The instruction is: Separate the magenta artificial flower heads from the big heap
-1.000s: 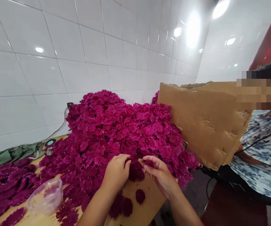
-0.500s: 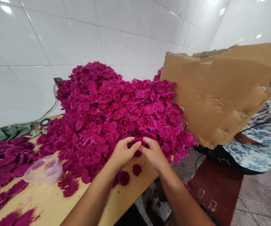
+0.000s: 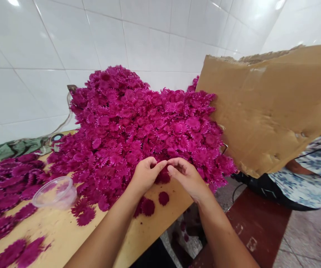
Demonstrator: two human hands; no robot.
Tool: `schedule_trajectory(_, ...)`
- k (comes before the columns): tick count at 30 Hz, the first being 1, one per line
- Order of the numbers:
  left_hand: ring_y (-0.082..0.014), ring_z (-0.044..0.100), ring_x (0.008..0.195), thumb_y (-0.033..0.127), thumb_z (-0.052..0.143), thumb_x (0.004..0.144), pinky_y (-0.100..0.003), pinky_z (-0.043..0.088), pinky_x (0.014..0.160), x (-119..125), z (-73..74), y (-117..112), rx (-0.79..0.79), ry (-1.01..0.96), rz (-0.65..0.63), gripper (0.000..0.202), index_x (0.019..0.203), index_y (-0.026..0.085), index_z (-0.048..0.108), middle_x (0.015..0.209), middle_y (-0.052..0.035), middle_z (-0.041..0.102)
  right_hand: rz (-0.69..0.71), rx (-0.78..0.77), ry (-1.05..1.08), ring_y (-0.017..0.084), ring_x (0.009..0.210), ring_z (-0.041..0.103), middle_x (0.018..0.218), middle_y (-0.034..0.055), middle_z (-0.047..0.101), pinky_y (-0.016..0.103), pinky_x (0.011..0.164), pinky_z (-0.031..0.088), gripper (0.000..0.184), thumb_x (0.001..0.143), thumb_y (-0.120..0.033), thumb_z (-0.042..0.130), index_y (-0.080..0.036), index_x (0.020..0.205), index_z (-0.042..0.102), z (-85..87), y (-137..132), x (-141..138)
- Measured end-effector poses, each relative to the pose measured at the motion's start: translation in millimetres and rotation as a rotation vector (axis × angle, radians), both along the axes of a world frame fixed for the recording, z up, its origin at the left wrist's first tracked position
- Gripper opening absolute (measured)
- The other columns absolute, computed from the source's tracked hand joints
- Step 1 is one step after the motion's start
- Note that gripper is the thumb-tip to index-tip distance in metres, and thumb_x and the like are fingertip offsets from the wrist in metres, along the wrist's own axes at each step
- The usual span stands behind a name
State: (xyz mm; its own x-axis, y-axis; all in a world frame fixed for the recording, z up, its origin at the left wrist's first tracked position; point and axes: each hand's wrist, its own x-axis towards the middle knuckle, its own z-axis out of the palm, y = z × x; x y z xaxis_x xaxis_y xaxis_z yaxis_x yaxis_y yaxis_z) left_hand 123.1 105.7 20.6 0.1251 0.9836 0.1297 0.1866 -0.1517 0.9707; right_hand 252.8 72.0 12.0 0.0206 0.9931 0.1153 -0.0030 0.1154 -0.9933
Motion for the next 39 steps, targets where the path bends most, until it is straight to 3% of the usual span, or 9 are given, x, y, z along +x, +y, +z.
schedule_trajectory(4, -0.0061, 0.035, 0.043, 0.06, 0.058, 0.058, -0.02, 0.028, 0.044, 3.2, -0.3, -5.1, -0.129, -0.139, -0.152, 0.047, 0.047, 0.018, 0.039, 0.043, 0.0074, 0.037, 0.15, 0.024, 0.089, 0.01, 0.058, 0.047, 0.061, -0.0039, 0.052, 0.025, 0.059, 0.038, 0.021, 0.061, -0.035, 0.065, -0.019, 0.067, 0.054, -1.2, 4.3, -8.4)
schedule_trajectory(8, -0.0053, 0.03, 0.04, 0.065, 0.053, 0.061, -0.02, 0.026, 0.042, -7.4, 2.4, -3.9, -0.121, -0.201, -0.095, 0.051, 0.046, 0.018, 0.038, 0.042, 0.0074, 0.035, -0.097, 0.076, 0.154, 0.008, 0.052, 0.041, 0.054, -0.0066, 0.045, 0.023, 0.054, 0.034, 0.023, 0.06, -0.034, 0.065, -0.019, 0.061, 0.048, -10.0, 4.4, -0.4)
schedule_trajectory(11, -0.0062, 0.03, 0.041, 0.055, 0.055, 0.067, -0.021, 0.028, 0.043, -17.4, 3.0, 2.0, -0.043, -0.111, 0.024, 0.043, 0.049, 0.019, 0.039, 0.044, 0.0077, 0.035, -0.23, 0.031, 0.186, 0.008, 0.053, 0.043, 0.057, -0.0061, 0.047, 0.022, 0.054, 0.034, 0.027, 0.057, -0.036, 0.068, -0.019, 0.063, 0.047, -13.4, -0.9, 8.7)
schedule_trajectory(15, -0.0136, 0.052, 0.064, 0.026, 0.064, 0.062, -0.027, 0.043, 0.064, -17.7, 2.5, 6.4, 0.187, 0.189, 0.044, 0.012, 0.069, 0.018, 0.057, 0.067, 0.001, 0.055, -0.091, -0.044, 0.21, 0.01, 0.058, 0.049, 0.062, -0.0039, 0.053, 0.024, 0.057, 0.038, 0.032, 0.054, -0.037, 0.07, -0.02, 0.066, 0.046, -10.1, -6.6, 5.8)
schedule_trajectory(18, -0.0188, 0.055, 0.083, 0.018, 0.058, 0.066, -0.034, 0.043, 0.08, -12.4, 4.0, 1.1, 0.347, 0.309, 0.063, 0.016, 0.082, 0.018, 0.062, 0.085, -0.0049, 0.061, -0.117, -0.014, 0.179, 0.009, 0.056, 0.045, 0.061, -0.005, 0.049, 0.023, 0.054, 0.037, 0.032, 0.051, -0.033, 0.072, -0.02, 0.067, 0.048, -7.2, -4.6, 1.0)
schedule_trajectory(24, -0.0172, 0.06, 0.073, 0.032, 0.057, 0.07, -0.028, 0.047, 0.068, 0.9, 2.5, -20.8, 0.025, 0.188, -0.216, 0.025, 0.089, 0.016, 0.063, 0.083, -0.0051, 0.066, -0.116, -0.027, 0.072, 0.011, 0.057, 0.047, 0.06, -0.0038, 0.05, 0.024, 0.054, 0.04, 0.039, 0.045, -0.035, 0.076, -0.021, 0.07, 0.05, -6.5, -4.6, 0.4)
schedule_trajectory(29, -0.0103, 0.052, 0.059, 0.024, 0.061, 0.068, -0.023, 0.044, 0.058, 9.4, -6.9, -16.2, -0.169, 0.026, -0.165, 0.014, 0.078, 0.014, 0.059, 0.067, -0.0004, 0.059, -0.088, -0.035, 0.04, 0.015, 0.062, 0.055, 0.067, 0.0007, 0.06, 0.028, 0.058, 0.046, 0.045, 0.04, -0.036, 0.079, -0.022, 0.074, 0.055, -12.5, -3.7, 1.9)
schedule_trajectory(36, -0.0083, 0.047, 0.056, 0.028, 0.061, 0.07, -0.023, 0.044, 0.061, 7.3, -13.4, -6.9, -0.145, 0.079, -0.125, 0.014, 0.077, 0.017, 0.058, 0.061, 0.0043, 0.053, -0.117, -0.147, 0.044, 0.019, 0.062, 0.059, 0.066, 0.0047, 0.062, 0.032, 0.055, 0.049, 0.045, 0.032, -0.039, 0.08, -0.027, 0.07, 0.06, -8.0, -0.2, 0.4)
schedule_trajectory(39, -0.0089, 0.048, 0.056, 0.032, 0.06, 0.071, -0.023, 0.043, 0.059, 3.8, -12.8, -5.5, -0.16, 0.115, -0.108, 0.016, 0.079, 0.017, 0.059, 0.063, 0.0031, 0.055, -0.111, -0.07, -0.058, 0.021, 0.057, 0.059, 0.064, 0.0092, 0.063, 0.035, 0.048, 0.047, 0.037, 0.035, -0.044, 0.078, -0.029, 0.066, 0.063, -3.9, -0.6, -2.4)
